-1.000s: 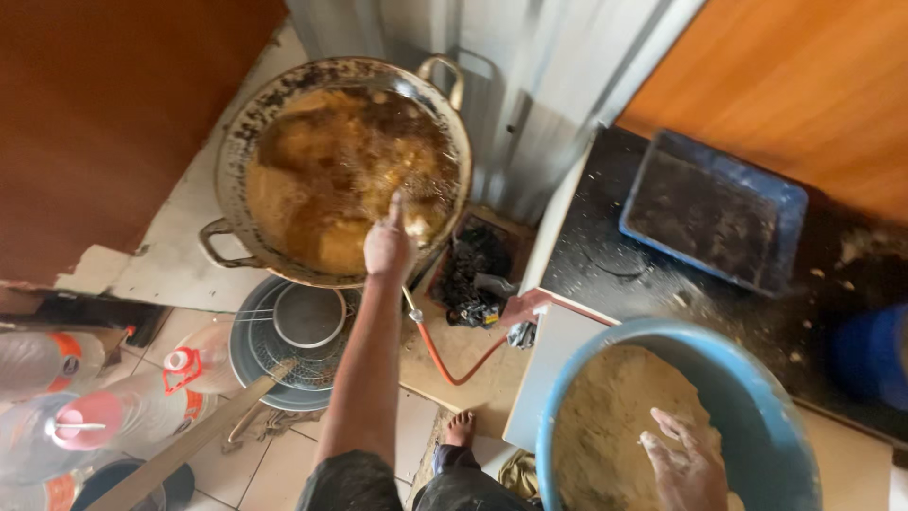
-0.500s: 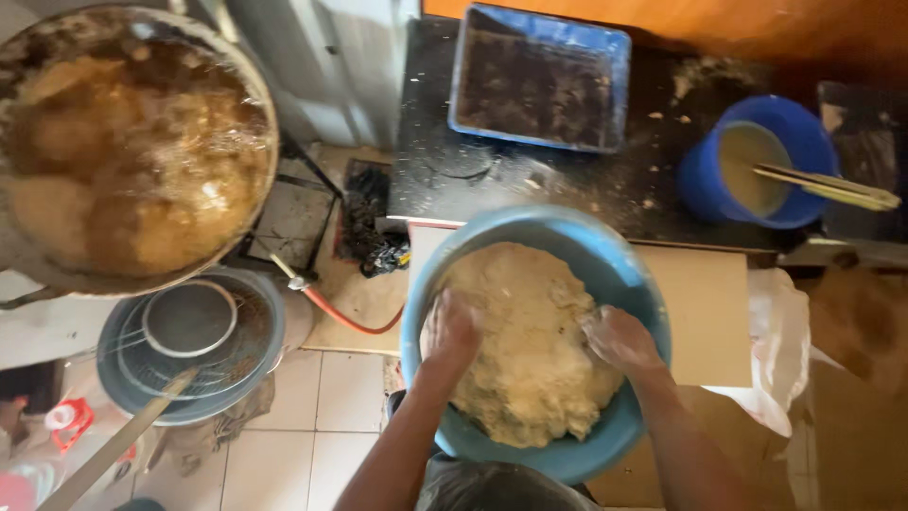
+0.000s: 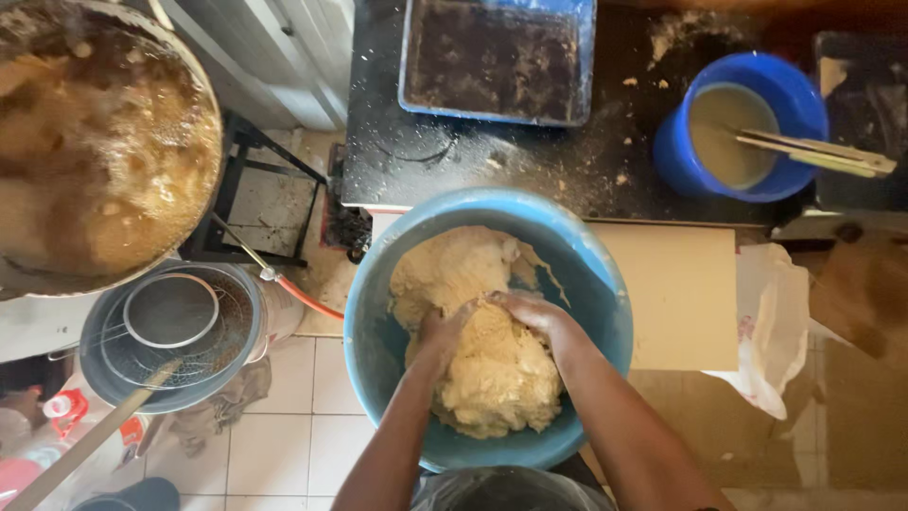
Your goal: The person mixes flour and liquid in a large blue bowl by hand, then takes pieces of the resulting dough and drops them into a large wok of hot oil to fry.
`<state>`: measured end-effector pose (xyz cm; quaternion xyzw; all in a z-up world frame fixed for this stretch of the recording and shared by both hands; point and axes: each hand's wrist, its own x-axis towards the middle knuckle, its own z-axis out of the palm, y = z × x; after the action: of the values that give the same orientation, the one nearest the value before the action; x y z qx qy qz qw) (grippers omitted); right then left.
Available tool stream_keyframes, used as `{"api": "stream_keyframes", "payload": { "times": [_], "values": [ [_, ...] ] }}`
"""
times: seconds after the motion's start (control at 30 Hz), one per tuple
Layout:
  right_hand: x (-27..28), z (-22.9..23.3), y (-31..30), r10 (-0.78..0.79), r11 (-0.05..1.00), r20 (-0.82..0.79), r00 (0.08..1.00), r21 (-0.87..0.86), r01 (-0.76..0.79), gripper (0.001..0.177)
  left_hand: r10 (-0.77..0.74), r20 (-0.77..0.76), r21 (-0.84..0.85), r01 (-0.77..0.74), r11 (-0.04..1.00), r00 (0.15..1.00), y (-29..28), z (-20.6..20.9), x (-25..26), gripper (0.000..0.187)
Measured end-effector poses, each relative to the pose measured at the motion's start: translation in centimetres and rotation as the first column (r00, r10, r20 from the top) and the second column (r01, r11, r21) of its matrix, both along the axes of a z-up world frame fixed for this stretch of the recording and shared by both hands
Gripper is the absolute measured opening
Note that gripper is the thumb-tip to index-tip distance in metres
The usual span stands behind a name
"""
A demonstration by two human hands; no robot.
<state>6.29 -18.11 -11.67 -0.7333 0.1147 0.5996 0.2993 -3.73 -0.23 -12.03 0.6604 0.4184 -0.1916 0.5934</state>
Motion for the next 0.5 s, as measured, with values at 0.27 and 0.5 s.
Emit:
{"api": "stream_keyframes", "payload": {
  "times": [0.27,0.5],
  "values": [
    [-2.8,-1.3,-2.3,-0.435,0.848,0.013,0.9,0.341,0.405,0.06,-0.213,0.398,-0.027,0.243,0.97,0.892,1.8,5.3,-2.9,0.051],
    [-3.2,11.7,-1.4,0.325,0.943,0.348,0.879,-0.047,-0.33,0.08,-0.847,-0.066,0.404,0.791,0.46,0.527,3.9,12.7,-3.8,0.067]
  ]
}}
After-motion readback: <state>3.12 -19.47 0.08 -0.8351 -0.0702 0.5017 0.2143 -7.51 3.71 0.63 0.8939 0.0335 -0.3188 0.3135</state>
